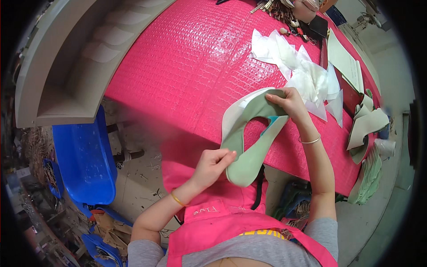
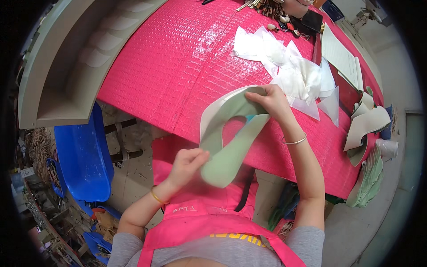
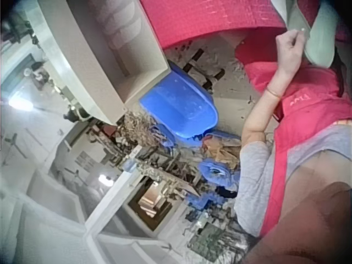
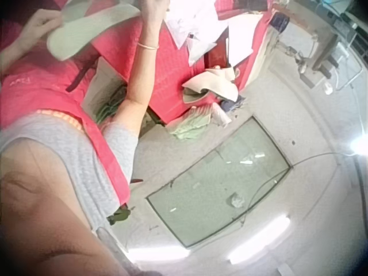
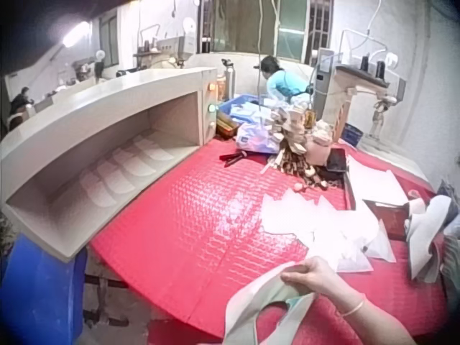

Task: Assembling, lining, and aligning components for shoe uppers on a work table.

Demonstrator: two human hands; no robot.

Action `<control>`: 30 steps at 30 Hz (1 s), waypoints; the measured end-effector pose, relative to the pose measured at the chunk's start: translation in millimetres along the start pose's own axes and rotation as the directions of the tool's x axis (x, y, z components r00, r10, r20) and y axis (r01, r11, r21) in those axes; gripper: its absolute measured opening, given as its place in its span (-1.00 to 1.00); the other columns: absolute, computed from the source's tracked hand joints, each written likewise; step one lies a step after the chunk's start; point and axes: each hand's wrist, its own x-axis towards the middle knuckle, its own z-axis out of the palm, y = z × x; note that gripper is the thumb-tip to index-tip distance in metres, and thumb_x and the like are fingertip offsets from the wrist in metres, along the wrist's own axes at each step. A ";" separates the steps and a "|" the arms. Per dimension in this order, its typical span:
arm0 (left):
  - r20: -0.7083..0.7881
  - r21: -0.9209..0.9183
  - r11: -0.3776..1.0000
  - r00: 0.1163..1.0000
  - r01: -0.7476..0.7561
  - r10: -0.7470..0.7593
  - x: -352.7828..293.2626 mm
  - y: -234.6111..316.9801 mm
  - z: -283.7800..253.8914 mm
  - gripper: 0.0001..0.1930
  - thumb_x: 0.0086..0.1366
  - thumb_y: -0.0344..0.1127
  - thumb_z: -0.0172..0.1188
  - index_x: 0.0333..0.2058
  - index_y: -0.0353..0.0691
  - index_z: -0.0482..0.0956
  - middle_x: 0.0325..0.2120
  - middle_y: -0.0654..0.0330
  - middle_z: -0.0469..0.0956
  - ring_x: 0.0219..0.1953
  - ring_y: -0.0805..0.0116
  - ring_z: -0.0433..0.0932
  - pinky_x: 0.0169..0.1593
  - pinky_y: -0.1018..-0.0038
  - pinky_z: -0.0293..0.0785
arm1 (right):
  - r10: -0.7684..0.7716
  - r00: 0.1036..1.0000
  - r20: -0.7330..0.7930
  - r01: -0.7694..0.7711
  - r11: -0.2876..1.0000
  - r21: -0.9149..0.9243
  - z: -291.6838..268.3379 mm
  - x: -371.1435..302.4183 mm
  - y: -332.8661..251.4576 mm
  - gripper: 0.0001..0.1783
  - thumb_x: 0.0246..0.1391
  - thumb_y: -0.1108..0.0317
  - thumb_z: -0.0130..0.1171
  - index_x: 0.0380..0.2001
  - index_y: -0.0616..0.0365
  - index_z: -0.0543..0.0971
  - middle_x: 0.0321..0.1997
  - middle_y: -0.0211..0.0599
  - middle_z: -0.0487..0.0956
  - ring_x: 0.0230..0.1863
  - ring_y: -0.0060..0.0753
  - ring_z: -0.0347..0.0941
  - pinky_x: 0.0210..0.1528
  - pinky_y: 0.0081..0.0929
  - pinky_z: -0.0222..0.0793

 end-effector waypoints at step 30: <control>0.098 0.946 0.225 0.866 -0.235 0.491 35.8 -1.7 31.4 -0.53 0.00 -0.37 0.13 -0.07 -0.42 0.34 -0.20 0.08 0.32 -0.21 0.23 0.33 -0.14 0.40 0.34 | 0.047 0.759 0.649 0.618 0.262 -0.741 70.2 36.9 -62.7 -0.72 -0.25 0.29 0.20 -0.41 0.21 0.57 -0.43 -0.04 0.53 -0.34 -0.05 0.46 -0.30 -0.27 0.36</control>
